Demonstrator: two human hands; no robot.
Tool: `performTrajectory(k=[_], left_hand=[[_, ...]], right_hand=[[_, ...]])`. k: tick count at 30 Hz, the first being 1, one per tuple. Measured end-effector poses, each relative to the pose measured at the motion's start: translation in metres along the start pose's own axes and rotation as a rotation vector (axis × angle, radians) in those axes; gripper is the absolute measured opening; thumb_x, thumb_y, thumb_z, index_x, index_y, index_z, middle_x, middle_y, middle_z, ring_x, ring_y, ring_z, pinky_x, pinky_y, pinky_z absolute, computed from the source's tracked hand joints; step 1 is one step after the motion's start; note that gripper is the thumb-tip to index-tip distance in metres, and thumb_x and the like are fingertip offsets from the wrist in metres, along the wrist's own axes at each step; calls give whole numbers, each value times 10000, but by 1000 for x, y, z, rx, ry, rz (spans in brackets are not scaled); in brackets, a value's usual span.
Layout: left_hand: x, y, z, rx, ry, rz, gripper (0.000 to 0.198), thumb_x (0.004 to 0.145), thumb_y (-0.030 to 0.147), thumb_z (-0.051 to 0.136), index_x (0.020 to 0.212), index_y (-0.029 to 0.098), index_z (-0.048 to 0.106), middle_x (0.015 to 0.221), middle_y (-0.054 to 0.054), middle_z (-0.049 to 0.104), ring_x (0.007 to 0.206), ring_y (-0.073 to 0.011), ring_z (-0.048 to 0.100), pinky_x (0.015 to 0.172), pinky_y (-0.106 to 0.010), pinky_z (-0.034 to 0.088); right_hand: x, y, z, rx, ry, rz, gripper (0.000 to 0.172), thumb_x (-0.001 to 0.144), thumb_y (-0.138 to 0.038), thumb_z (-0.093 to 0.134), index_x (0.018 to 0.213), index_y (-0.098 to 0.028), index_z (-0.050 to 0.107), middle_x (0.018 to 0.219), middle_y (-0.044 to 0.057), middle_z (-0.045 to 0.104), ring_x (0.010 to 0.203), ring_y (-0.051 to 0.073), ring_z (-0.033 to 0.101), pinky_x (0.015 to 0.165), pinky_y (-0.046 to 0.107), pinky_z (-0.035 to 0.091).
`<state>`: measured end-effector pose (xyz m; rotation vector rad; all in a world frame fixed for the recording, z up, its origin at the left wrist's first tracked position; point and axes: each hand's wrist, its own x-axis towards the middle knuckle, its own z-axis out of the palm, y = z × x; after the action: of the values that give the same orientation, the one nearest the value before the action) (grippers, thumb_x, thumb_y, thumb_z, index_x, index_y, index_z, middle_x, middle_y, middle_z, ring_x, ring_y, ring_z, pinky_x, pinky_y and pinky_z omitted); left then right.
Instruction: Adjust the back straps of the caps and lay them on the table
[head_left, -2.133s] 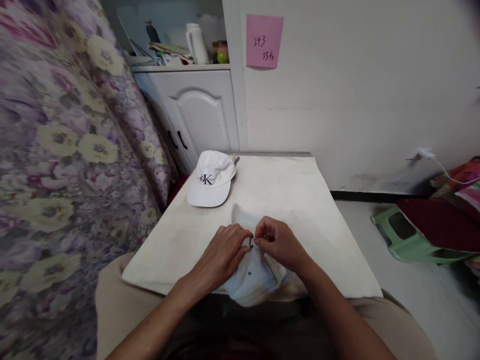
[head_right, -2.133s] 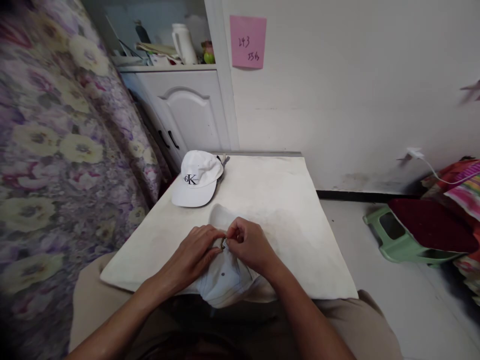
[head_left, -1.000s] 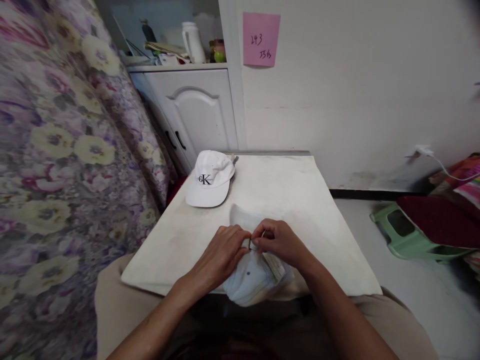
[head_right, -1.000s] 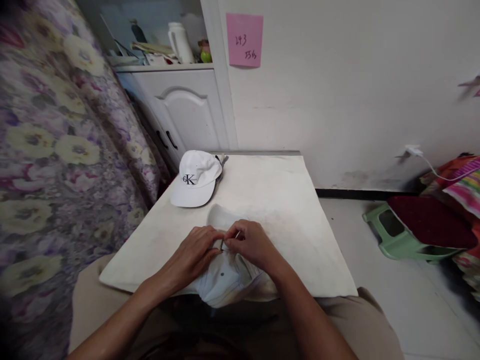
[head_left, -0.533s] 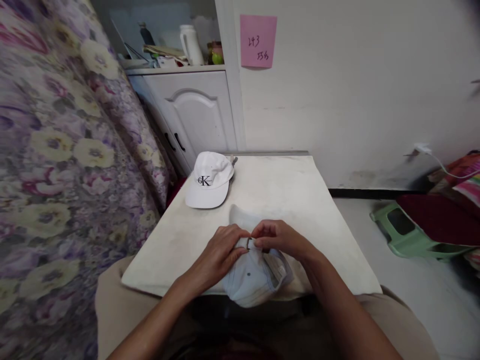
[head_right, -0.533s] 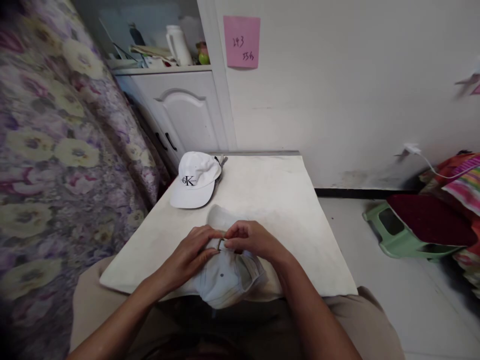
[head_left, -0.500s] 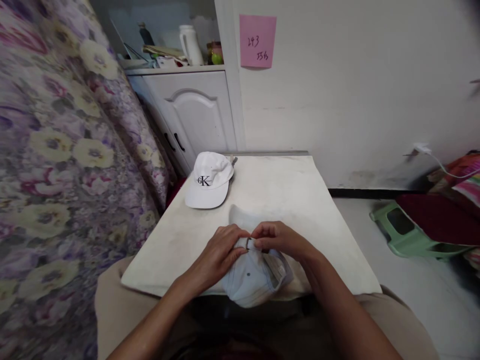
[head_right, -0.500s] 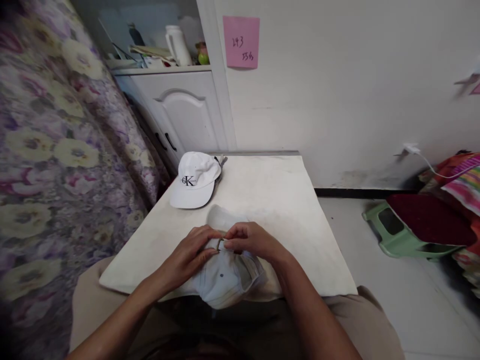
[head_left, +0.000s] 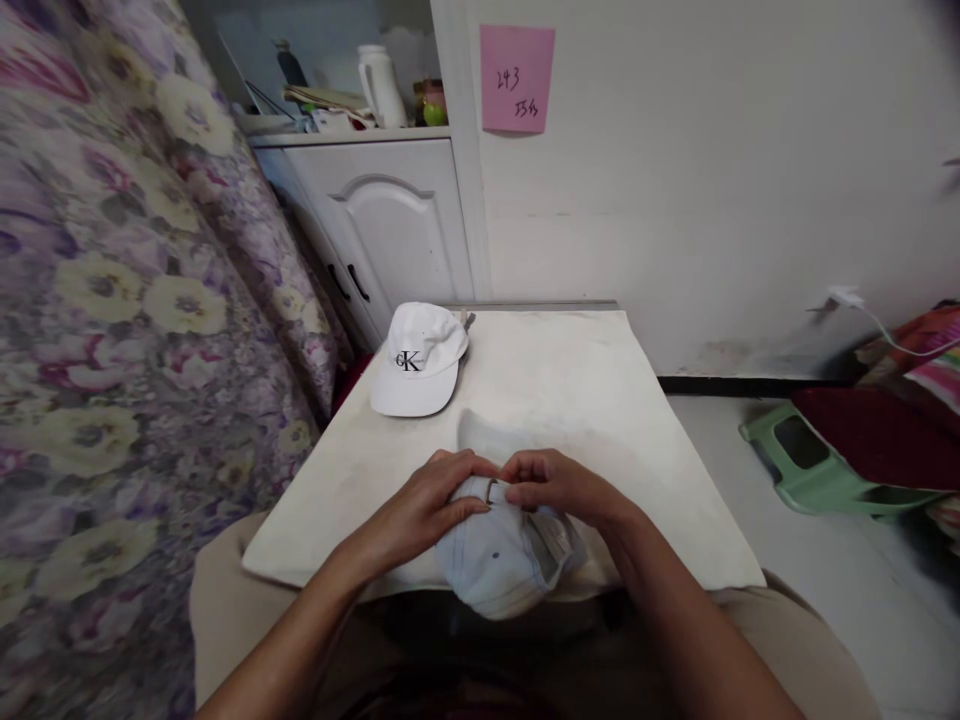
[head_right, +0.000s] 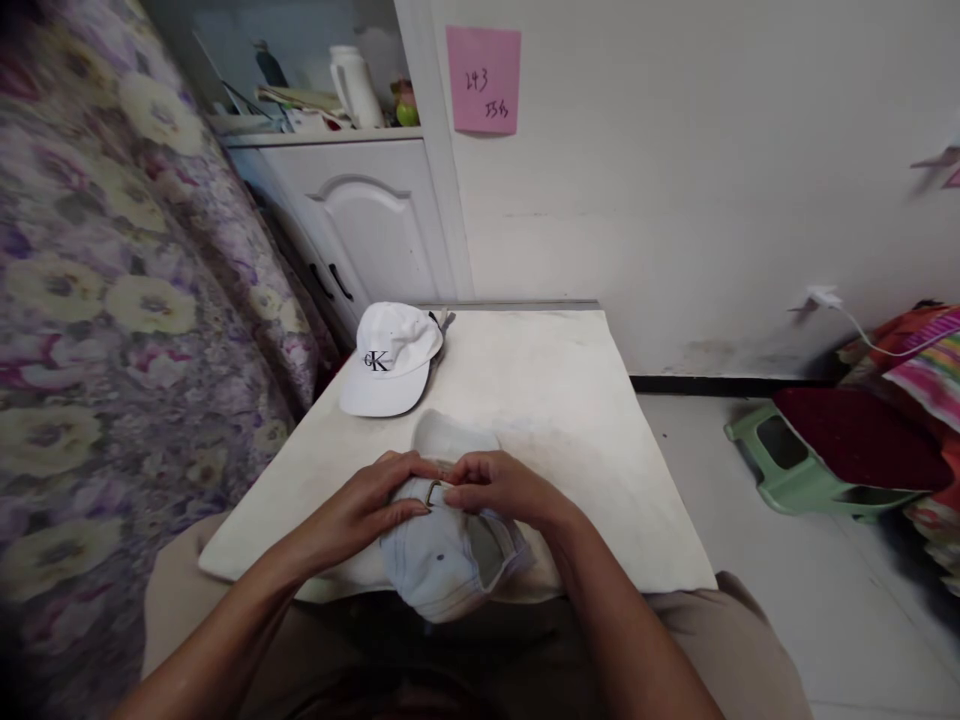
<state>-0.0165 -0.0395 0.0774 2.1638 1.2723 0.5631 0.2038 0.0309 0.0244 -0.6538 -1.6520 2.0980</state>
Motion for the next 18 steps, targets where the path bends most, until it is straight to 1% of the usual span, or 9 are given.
performTrajectory(k=[3, 6, 9, 12, 16, 18], left_hand=[[-1, -4, -1, -26, 26, -16, 246, 968, 356, 546, 1197, 281, 596, 1095, -28, 650, 1041, -225, 564, 900, -358, 451], [-3, -6, -2, -16, 20, -33, 231, 960, 354, 565, 1177, 290, 609, 1064, -13, 650, 1008, -213, 574, 874, -336, 450], [-5, -6, -5, 1, -10, -57, 242, 930, 373, 610, 1158, 294, 624, 1049, -7, 654, 984, -214, 585, 841, -320, 453], [-4, -1, -7, 36, -35, -66, 281, 897, 422, 646, 1142, 287, 643, 1024, -10, 672, 956, -221, 598, 812, -314, 455], [2, 10, -3, 72, -40, -60, 308, 940, 484, 551, 1122, 266, 671, 979, -31, 700, 910, -225, 613, 796, -323, 459], [7, 13, -2, 57, -51, -58, 324, 943, 500, 534, 1048, 244, 703, 898, -29, 711, 826, -212, 624, 745, -304, 467]], right_hand=[[-2, -2, -3, -22, -31, 25, 262, 736, -373, 774, 866, -173, 667, 734, -21, 643, 649, 110, 558, 642, 247, 417], [-1, -1, -2, -30, -18, 31, 225, 741, -346, 762, 818, -165, 652, 669, -32, 624, 593, 99, 542, 596, 233, 399], [2, 2, 0, -24, -26, 22, 203, 729, -317, 761, 784, -165, 637, 649, -39, 609, 568, 94, 535, 570, 227, 399], [3, 2, 3, -44, -16, 24, 195, 722, -311, 762, 758, -170, 632, 648, -43, 601, 562, 92, 530, 566, 229, 413], [2, -1, 11, -44, 17, 14, 226, 703, -319, 784, 714, -172, 613, 616, -56, 568, 541, 84, 506, 552, 228, 421], [1, -4, 15, -64, 42, 9, 238, 696, -316, 795, 692, -171, 606, 586, -62, 553, 530, 82, 492, 542, 226, 412]])
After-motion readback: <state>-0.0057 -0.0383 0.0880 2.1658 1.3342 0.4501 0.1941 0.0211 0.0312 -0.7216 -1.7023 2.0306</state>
